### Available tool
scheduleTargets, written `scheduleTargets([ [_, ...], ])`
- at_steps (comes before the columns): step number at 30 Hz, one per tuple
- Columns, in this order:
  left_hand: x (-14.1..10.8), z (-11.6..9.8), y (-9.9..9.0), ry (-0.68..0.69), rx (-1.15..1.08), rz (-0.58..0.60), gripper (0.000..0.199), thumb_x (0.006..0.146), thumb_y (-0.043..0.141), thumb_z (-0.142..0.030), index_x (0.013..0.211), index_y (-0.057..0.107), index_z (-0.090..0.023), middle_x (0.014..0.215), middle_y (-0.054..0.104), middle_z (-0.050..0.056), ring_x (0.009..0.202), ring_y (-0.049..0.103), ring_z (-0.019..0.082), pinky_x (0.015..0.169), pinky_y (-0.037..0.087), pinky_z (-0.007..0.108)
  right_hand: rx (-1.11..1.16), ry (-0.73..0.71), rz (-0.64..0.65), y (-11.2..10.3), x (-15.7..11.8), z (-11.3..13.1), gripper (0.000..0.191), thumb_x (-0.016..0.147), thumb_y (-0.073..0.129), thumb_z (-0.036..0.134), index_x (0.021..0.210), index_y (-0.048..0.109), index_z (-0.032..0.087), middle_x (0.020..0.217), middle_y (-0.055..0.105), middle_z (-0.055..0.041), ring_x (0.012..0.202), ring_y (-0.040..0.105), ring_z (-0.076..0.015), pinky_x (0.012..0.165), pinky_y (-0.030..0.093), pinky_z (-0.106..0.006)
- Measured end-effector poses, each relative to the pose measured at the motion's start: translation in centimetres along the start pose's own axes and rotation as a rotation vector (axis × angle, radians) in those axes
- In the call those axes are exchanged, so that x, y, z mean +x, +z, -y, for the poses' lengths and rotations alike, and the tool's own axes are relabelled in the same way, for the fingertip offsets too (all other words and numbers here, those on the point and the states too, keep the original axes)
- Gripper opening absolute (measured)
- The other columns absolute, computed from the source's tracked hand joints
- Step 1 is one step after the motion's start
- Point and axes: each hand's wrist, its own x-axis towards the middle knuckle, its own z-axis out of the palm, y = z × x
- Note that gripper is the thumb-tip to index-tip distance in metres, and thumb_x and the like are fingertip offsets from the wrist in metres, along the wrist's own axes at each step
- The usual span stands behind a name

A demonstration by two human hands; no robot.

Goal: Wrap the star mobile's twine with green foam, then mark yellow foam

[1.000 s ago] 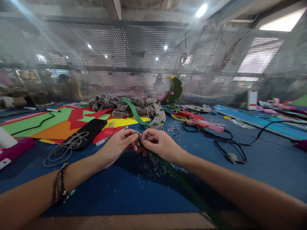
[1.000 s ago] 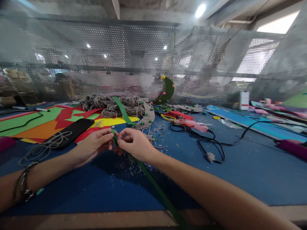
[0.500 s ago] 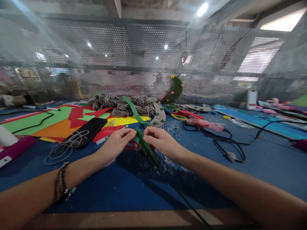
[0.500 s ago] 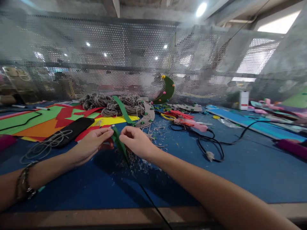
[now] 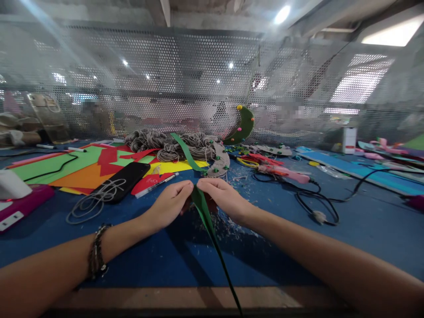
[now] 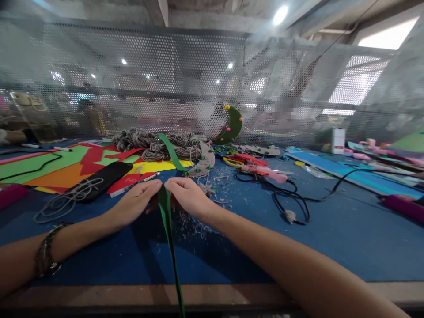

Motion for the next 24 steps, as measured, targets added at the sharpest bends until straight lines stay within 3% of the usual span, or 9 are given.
scheduleTargets([
  [8, 0.02, 0.13, 0.21, 0.022, 0.012, -0.022, 0.033, 0.083, 0.031, -0.039, 0.060, 0.039, -0.017, 0.050, 0.033, -0.006, 0.041, 0.030, 0.007, 0.039, 0.024, 0.019, 0.080, 0.064, -0.036, -0.08, 0.26, -0.29, 0.028, 0.076, 0.042, 0.031, 0.052, 0.037, 0.017, 0.040, 0.039, 0.0068, 0.034, 0.033, -0.0034, 0.036, 0.021, -0.017],
  [15, 0.09, -0.10, 0.08, 0.043, -0.010, -0.048, 0.036, 0.082, 0.034, -0.041, 0.063, 0.050, -0.015, 0.054, 0.045, -0.003, 0.045, 0.034, 0.009, 0.040, 0.024, 0.020, 0.040, 0.041, -0.032, 0.35, -0.07, -0.16, 0.029, 0.079, 0.039, 0.029, 0.053, 0.039, 0.017, 0.042, 0.042, 0.0060, 0.033, 0.034, -0.0031, 0.034, 0.026, -0.016],
  [24, 0.09, -0.25, 0.16, 0.097, 0.202, -0.159, 0.035, 0.083, 0.031, -0.035, 0.058, 0.046, -0.015, 0.055, 0.042, -0.002, 0.054, 0.037, 0.012, 0.051, 0.029, 0.022, 0.025, 0.020, -0.040, 0.71, 0.08, -0.66, 0.028, 0.079, 0.039, 0.029, 0.054, 0.038, 0.017, 0.042, 0.041, 0.0070, 0.031, 0.033, -0.0026, 0.031, 0.024, -0.016],
])
